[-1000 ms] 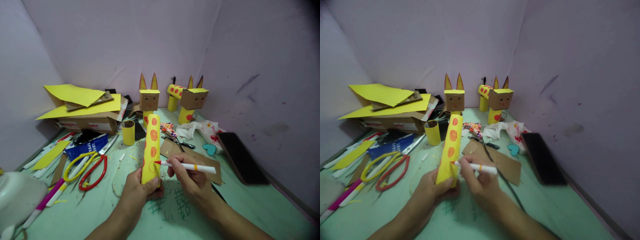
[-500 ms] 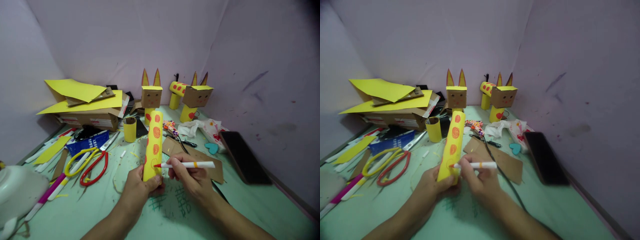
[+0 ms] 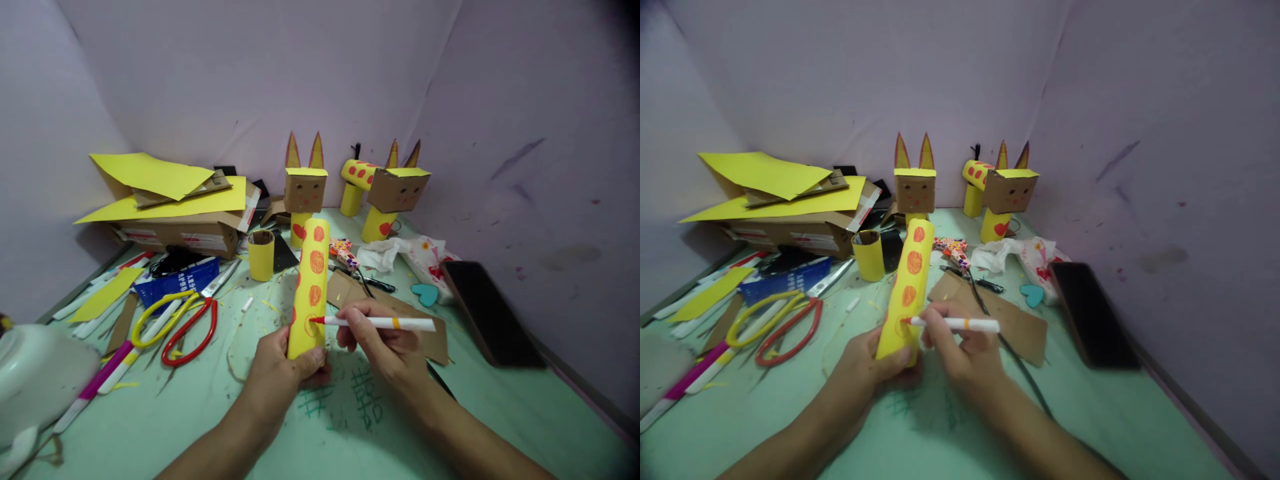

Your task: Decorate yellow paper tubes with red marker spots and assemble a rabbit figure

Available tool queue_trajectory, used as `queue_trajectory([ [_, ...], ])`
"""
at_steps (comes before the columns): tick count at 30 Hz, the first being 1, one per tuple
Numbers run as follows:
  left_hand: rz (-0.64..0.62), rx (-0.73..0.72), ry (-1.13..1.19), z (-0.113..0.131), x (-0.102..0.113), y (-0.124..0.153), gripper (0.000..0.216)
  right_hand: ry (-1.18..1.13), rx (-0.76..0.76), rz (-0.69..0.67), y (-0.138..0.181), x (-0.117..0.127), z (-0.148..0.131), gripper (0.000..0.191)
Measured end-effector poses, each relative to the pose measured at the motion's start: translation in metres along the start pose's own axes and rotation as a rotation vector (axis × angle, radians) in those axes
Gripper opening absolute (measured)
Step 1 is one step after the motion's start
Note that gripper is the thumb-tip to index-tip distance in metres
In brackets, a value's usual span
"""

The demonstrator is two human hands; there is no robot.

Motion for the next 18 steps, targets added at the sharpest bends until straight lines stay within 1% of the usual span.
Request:
queue_trajectory([
  [3,-0.010,0.001,-0.001,-0.0013,0.0001,0.0003,0.043,0.023,-0.006,-0.027,-0.0004,-0.0023,0.0001,0.024],
  [8,-0.008,-0.005,-0.009,0.0032,-0.0034,0.0039,0.040,0.008,0.026,0.001,-0.0017,-0.0013,-0.0014,0.023],
  [11,-0.004,-0.003,-0.002,0.0040,-0.0039,0.0039,0.040,0.037,0.041,-0.028,-0.0017,-0.0035,-0.0030,0.022],
  [13,-0.002,-0.004,0.000,0.0026,-0.0026,0.0027,0.041,0.052,0.024,-0.044,-0.0014,-0.0039,-0.0025,0.024],
  [18,-0.013,-0.013,0.000,-0.0003,-0.0006,0.0011,0.038,0.022,-0.001,0.006,-0.0014,0.0023,-0.0012,0.024],
])
Point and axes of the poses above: each hand's wrist, its own y-axis away from the middle knuckle, its own x-axis out of the back of the hand, z = x × y, the point moved 9 cm from there along -y, towards the middle knuckle, and after that the axes turned 8 degrees about y, right-handed, at the moved point
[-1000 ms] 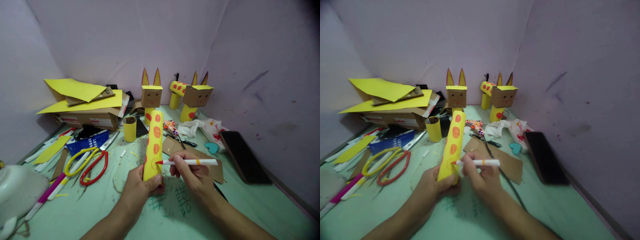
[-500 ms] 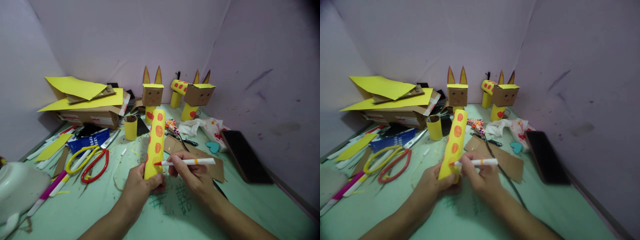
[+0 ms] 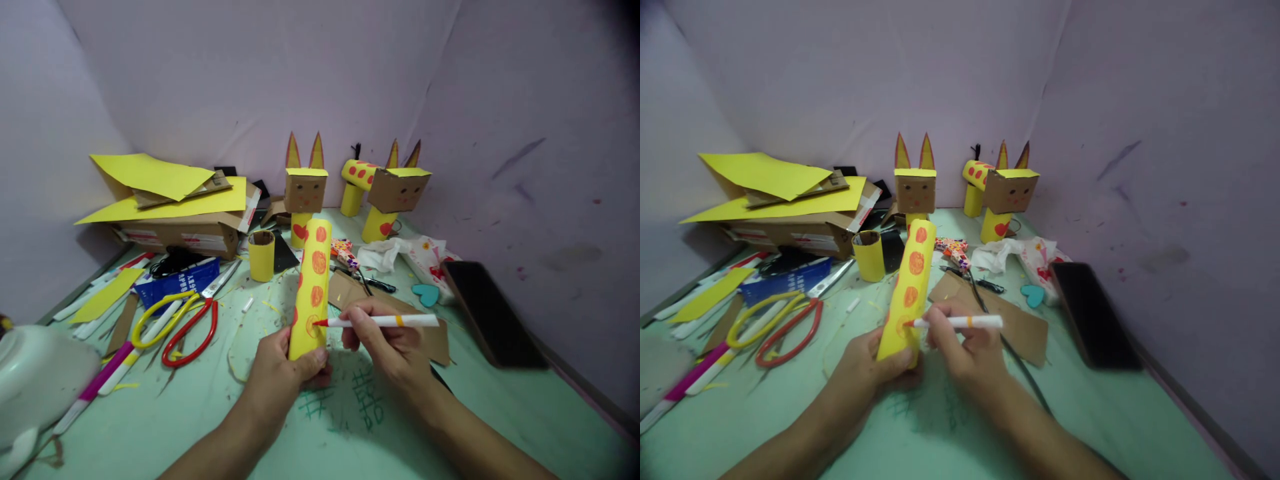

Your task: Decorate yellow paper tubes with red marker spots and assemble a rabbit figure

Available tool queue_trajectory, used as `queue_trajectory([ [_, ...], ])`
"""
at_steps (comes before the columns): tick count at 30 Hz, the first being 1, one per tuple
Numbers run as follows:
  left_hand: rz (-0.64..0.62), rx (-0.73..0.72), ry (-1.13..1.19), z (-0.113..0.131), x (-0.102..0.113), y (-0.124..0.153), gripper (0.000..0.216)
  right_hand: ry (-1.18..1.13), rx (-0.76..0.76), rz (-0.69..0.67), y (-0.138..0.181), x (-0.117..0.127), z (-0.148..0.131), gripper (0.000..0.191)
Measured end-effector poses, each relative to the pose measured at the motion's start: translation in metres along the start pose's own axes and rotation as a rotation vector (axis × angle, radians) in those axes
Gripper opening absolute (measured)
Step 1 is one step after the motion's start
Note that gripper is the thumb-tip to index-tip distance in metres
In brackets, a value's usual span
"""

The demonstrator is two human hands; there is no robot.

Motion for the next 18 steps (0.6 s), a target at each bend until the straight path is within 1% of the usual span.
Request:
queue_trajectory([
  [2,-0.008,-0.005,-0.002,0.0009,-0.0008,0.0004,0.037,-0.023,0.006,-0.007,-0.0002,-0.0008,0.0004,0.023],
  [6,-0.022,-0.013,-0.024,0.0032,-0.0022,0.0007,0.037,-0.020,0.007,-0.068,-0.0001,-0.0064,0.0022,0.023],
  [9,-0.032,-0.015,-0.037,0.0035,-0.0024,0.0009,0.034,-0.006,-0.015,-0.050,0.0000,-0.0042,0.0047,0.026],
  [12,-0.044,-0.019,-0.034,0.0032,-0.0032,0.0010,0.033,-0.013,0.004,-0.021,0.0004,-0.0014,0.0028,0.024],
  [16,-0.025,-0.010,-0.023,0.0012,-0.0022,-0.0003,0.036,-0.019,0.009,-0.068,0.0013,-0.0055,0.0022,0.025],
  [18,-0.022,-0.007,-0.023,0.0002,-0.0019,-0.0010,0.037,-0.011,-0.011,-0.062,0.0011,-0.0048,0.0046,0.027],
])
Point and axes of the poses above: each hand's wrist, its own y-axis away from the middle knuckle, its own x-axis out of the back of the hand, z = x × y, the point moved 9 cm from there along -y, towards the middle knuckle, and after that the axes turned 8 degrees about y, right-handed, at the moved point
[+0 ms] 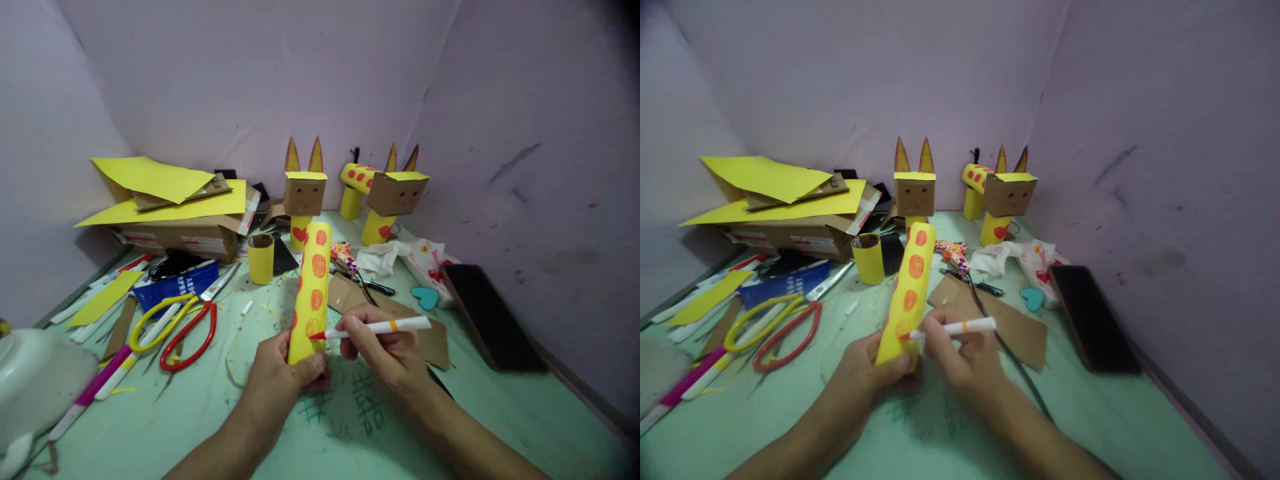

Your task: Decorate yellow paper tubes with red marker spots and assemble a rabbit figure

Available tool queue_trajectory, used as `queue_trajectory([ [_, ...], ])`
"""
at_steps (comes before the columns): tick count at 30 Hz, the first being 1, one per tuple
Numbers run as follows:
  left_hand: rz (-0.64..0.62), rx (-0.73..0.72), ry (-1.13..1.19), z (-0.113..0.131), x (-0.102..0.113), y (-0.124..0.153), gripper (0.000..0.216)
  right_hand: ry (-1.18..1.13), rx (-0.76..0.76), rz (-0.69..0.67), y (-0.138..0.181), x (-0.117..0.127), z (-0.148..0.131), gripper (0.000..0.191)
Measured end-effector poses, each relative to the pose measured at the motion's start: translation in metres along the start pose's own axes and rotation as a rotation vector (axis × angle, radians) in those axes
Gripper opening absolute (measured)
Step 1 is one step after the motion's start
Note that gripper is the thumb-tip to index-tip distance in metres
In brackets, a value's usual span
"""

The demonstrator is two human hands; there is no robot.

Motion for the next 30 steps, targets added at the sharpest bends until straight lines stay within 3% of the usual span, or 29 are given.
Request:
queue_trajectory([
  [5,-0.006,-0.007,0.013,0.0005,0.0002,0.0011,0.037,-0.027,-0.005,0.080,-0.0014,0.0068,0.0013,0.026],
  [11,0.007,0.003,0.012,0.0006,0.0003,0.0016,0.036,-0.009,0.017,0.013,-0.0010,0.0017,-0.0022,0.026],
  [30,0.004,0.001,0.006,0.0007,0.0007,0.0008,0.038,-0.021,-0.020,0.097,-0.0028,0.0088,0.0012,0.026],
])
Point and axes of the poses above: each hand's wrist, its own y-axis away from the middle knuckle, its own x-axis out of the back of the hand, z = x × y, the point moved 9 cm from there along -y, towards the middle knuckle, and after that the axes turned 8 degrees about y, right-handed, at the moved point
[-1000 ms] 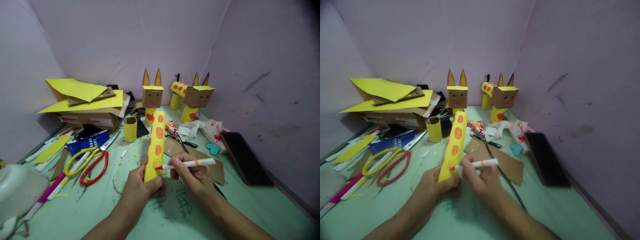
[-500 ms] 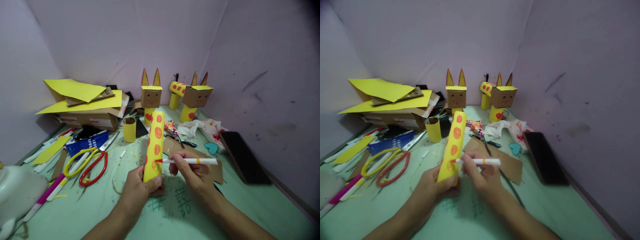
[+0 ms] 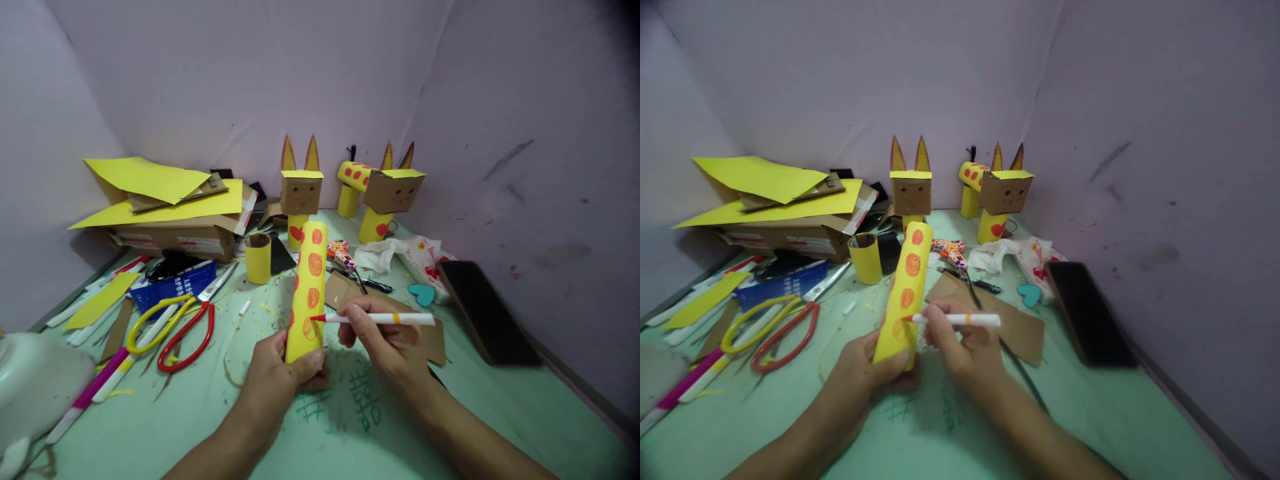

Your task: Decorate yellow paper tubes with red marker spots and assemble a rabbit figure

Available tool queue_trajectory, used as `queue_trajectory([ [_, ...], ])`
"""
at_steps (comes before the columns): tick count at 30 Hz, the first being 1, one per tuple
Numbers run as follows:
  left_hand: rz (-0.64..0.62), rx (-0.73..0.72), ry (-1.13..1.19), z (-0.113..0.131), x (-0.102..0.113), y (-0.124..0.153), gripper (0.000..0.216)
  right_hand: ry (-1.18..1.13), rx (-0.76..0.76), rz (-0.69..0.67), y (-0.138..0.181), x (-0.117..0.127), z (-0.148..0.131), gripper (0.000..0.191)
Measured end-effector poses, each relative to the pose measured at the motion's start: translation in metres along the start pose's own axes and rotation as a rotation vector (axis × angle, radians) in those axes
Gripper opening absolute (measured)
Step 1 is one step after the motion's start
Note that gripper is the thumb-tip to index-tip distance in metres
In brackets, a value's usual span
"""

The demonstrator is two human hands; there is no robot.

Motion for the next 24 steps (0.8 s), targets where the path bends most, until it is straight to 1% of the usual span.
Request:
queue_trajectory([
  [8,-0.021,0.003,0.002,-0.0008,-0.0023,0.0006,0.039,-0.012,-0.014,-0.019,-0.0003,-0.0015,0.0021,0.028],
  [12,-0.005,0.005,0.006,-0.0003,-0.0006,0.0004,0.039,-0.026,-0.015,-0.011,0.0000,-0.0023,-0.0008,0.026],
  [17,-0.004,0.005,-0.003,0.0008,-0.0012,0.0015,0.038,-0.006,0.000,-0.034,0.0004,-0.0042,-0.0038,0.026],
  [24,-0.002,0.003,-0.002,0.0001,-0.0006,0.0005,0.036,0.023,-0.003,0.022,0.0000,0.0012,0.0006,0.027],
])
Point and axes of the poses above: each hand's wrist, its own y-axis away from the middle knuckle, its own x-axis out of the back of the hand, z = x × y, the point moved 9 cm from there along -y, towards the middle knuckle, and after that the axes turned 8 degrees about y, right-handed, at the moved point
